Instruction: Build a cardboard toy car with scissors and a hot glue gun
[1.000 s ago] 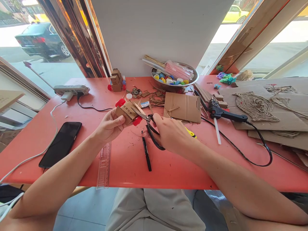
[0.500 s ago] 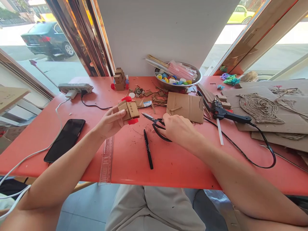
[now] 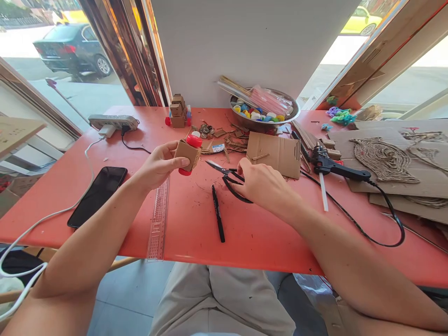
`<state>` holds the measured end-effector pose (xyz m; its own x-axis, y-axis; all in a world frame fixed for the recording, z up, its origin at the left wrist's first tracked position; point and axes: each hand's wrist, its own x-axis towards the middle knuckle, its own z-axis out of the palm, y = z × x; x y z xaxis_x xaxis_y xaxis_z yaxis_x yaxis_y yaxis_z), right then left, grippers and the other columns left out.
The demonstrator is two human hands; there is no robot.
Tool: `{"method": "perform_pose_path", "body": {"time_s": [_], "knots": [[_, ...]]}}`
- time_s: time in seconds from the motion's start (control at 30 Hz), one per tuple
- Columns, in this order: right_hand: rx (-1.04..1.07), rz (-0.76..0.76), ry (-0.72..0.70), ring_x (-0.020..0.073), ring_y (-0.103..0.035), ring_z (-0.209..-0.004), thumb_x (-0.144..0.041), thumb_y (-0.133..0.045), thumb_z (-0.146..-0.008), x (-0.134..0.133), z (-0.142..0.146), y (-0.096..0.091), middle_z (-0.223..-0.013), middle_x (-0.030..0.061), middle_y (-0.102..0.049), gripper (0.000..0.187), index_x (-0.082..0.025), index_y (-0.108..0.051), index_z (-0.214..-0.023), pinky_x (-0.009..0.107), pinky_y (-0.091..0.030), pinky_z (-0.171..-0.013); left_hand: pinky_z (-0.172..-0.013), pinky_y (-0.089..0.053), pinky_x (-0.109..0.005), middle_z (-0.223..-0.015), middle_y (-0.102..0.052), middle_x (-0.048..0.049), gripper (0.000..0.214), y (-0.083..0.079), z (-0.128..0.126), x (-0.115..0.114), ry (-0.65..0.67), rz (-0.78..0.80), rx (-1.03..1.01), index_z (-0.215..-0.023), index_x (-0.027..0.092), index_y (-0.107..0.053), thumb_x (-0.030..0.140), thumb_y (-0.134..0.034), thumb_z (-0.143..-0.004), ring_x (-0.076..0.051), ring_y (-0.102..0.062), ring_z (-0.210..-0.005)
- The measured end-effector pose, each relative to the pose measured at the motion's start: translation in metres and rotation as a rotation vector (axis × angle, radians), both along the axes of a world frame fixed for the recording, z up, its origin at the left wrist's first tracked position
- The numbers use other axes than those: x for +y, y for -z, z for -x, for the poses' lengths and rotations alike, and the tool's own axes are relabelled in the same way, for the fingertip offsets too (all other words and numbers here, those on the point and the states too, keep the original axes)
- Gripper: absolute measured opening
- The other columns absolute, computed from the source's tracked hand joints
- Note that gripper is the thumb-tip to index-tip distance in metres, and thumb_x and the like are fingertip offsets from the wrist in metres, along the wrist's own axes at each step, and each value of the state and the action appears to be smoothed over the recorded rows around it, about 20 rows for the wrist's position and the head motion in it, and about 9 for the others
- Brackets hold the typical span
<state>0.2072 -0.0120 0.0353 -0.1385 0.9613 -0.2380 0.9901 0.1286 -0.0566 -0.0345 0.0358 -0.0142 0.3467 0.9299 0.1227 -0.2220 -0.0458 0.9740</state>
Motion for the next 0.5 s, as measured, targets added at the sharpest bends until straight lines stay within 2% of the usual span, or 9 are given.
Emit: {"method": "perform_pose_path", "body": {"time_s": [0.1, 0.17, 0.27, 0.4, 0.5], "knots": [[0.166, -0.053, 0.026, 0.0297, -0.075, -0.089, -0.046, -0.055, -0.105, 0.002, -0.001, -0.002, -0.097, 0.0133, -0.079, 0.023, -0.022, -0.058, -0.107, 0.029, -0.038, -0.066, -0.059, -0.052, -0.025, -0.081, -0.077, -0.0048, 0.044, 0.000, -0.001, 0.000, -0.016, -0.033, 0.036, -0.093, 0.017, -0.082, 0.039, -0.101, -0.060, -0.016, -0.065, -0.069], [0.254, -0.083, 0.011, 0.0258, -0.071, -0.078, -0.045, -0.056, -0.103, 0.004, -0.005, -0.001, -0.090, 0.0085, -0.076, 0.021, -0.024, -0.054, -0.106, 0.028, -0.037, -0.065, -0.058, -0.051, -0.026, -0.080, -0.076, -0.0042, 0.046, -0.001, -0.002, -0.001, -0.024, -0.053, 0.057, -0.093, 0.017, -0.083, 0.041, -0.102, -0.059, -0.015, -0.064, -0.068], [0.333, -0.119, -0.033, 0.0232, -0.063, -0.068, -0.051, -0.058, -0.100, 0.008, -0.012, 0.004, -0.083, 0.0043, -0.071, 0.028, -0.026, -0.048, -0.106, 0.028, -0.037, -0.064, -0.057, -0.050, -0.025, -0.079, -0.076, -0.0037, 0.049, -0.003, -0.003, -0.001, -0.048, -0.064, 0.060, -0.093, 0.017, -0.083, 0.042, -0.103, -0.056, -0.014, -0.063, -0.067], [0.411, -0.181, -0.105, 0.0234, -0.063, -0.068, -0.061, -0.053, -0.099, 0.012, -0.017, 0.011, -0.082, 0.0037, -0.070, 0.036, -0.027, -0.046, -0.104, 0.029, -0.038, -0.064, -0.057, -0.050, -0.025, -0.081, -0.077, -0.0035, 0.049, -0.004, -0.004, -0.002, -0.071, -0.070, 0.081, -0.093, 0.018, -0.083, 0.038, -0.103, -0.053, -0.015, -0.064, -0.068], [0.344, -0.176, -0.093, 0.0272, -0.070, -0.078, -0.060, -0.057, -0.099, 0.011, -0.013, 0.009, -0.090, 0.0078, -0.075, 0.038, -0.024, -0.050, -0.109, 0.029, -0.039, -0.067, -0.064, -0.052, -0.028, -0.084, -0.078, -0.0042, 0.048, -0.003, -0.002, -0.001, -0.087, -0.101, 0.156, -0.095, 0.019, -0.082, 0.036, -0.101, -0.055, -0.018, -0.065, -0.073]]}}
